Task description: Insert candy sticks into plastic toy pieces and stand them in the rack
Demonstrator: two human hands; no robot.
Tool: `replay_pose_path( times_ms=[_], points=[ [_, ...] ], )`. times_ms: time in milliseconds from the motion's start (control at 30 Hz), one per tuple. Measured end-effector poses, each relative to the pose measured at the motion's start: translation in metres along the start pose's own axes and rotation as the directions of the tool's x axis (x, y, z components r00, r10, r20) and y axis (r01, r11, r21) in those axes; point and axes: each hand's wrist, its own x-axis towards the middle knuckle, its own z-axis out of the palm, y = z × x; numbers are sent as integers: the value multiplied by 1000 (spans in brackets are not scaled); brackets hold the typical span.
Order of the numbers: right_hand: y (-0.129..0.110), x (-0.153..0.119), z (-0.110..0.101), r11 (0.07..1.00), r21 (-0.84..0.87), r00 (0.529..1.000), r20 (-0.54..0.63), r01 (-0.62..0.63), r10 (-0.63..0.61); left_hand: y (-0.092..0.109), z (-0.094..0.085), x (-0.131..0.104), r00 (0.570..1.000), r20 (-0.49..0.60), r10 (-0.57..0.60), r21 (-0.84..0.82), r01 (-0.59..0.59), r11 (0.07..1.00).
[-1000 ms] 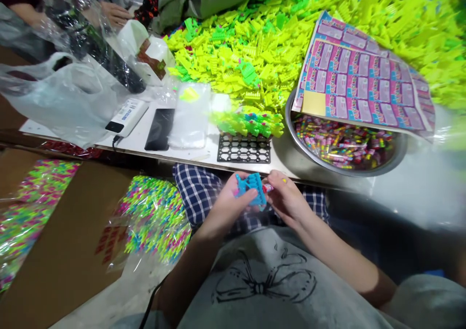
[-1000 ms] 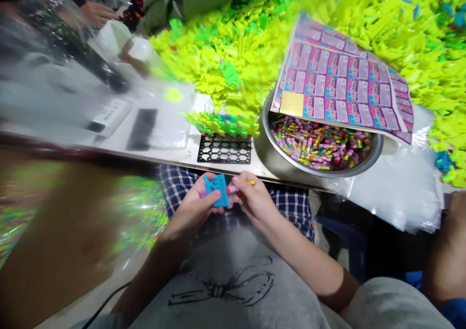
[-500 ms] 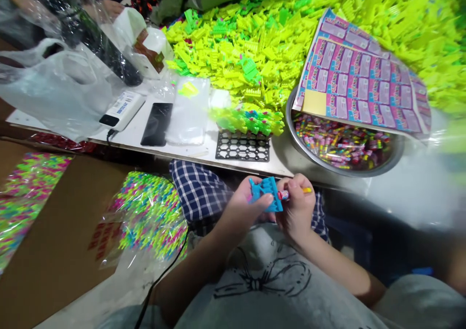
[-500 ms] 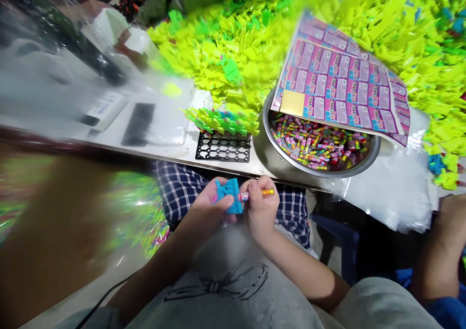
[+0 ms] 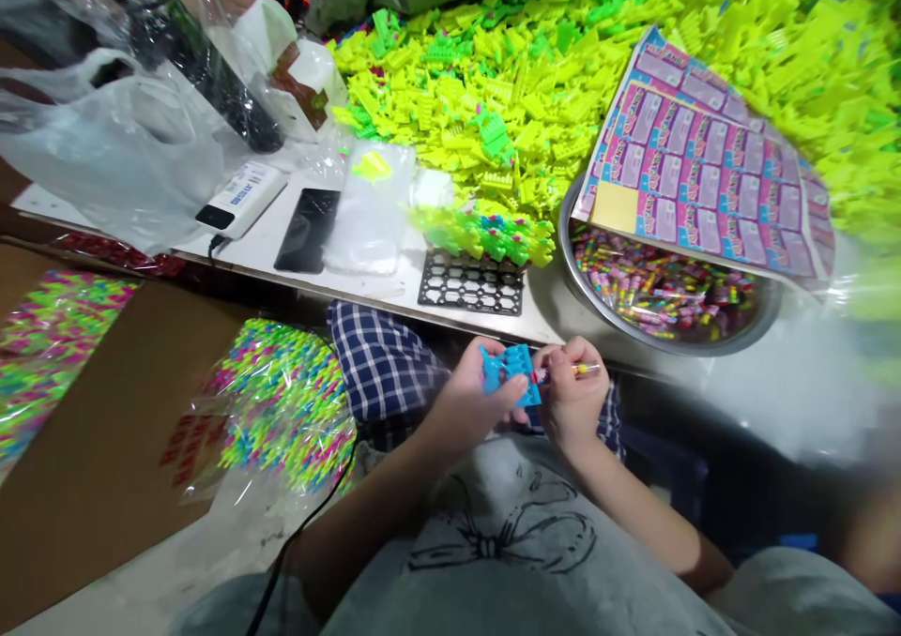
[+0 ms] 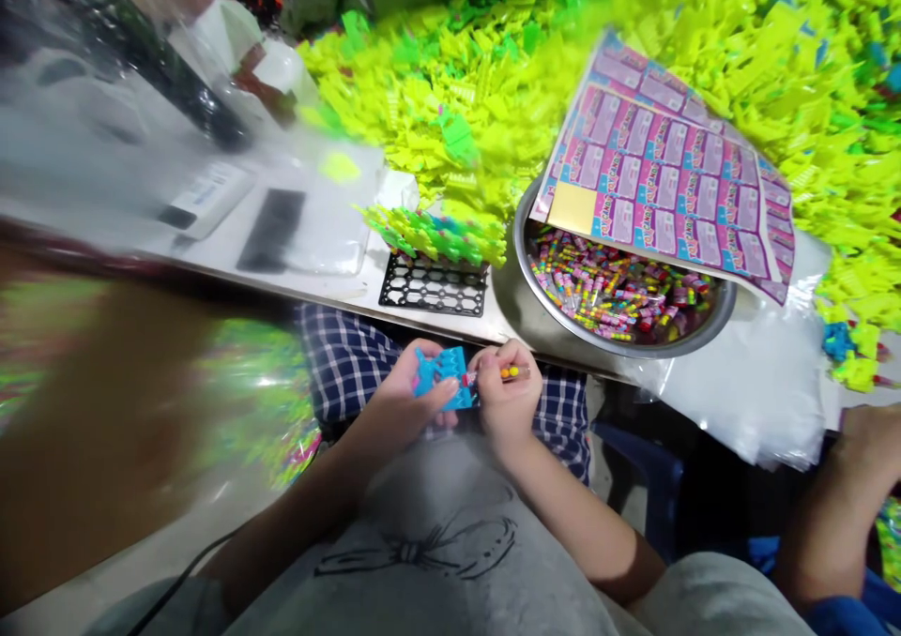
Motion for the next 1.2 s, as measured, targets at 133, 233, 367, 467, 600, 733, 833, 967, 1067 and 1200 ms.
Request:
replay_pose_path(
  times_ms=[133, 233, 367, 467, 600, 733, 833, 967, 1067, 1200],
  points=[
    [4, 7, -1, 998, 34, 998, 53, -45, 43, -6, -6, 9, 1000, 5, 16, -4, -16, 1000],
    [5, 16, -3, 999, 46, 986, 168, 6, -14, -6, -13, 14, 1000, -9, -11, -19, 10, 1000],
    [9, 23, -2, 991, 58, 945, 300, 122, -134, -5, -17, 15, 996, 68, -51, -42, 54, 998],
    [17, 20, 1, 983, 15, 953, 239, 186, -184, -9, -16, 16, 995, 86, -43, -56, 48, 997],
    [27, 14, 3, 982, -13, 977, 101, 191, -188, -15, -13, 17, 998, 50, -48, -56, 51, 997],
    [32, 12, 4, 982, -26, 981, 54, 188, -186, -16, -12, 19, 998, 42, -39, -54, 41, 998],
    [31, 12, 5, 984, -14, 983, 35, 179, -179, -15, -11, 19, 999, 34, -34, -79, 36, 996],
    [30, 10, 6, 987, -6, 987, 23, 162, -162, -16, -10, 20, 999, 17, -51, -99, 53, 994],
    [30, 8, 6, 990, 15, 990, 17, 142, -142, -17, -9, 21, 997, 3, -71, -89, 71, 993],
    [31, 8, 7, 993, -16, 993, -6, 118, -118, -18, -9, 21, 998, -5, -63, -88, 62, 994]
  ],
)
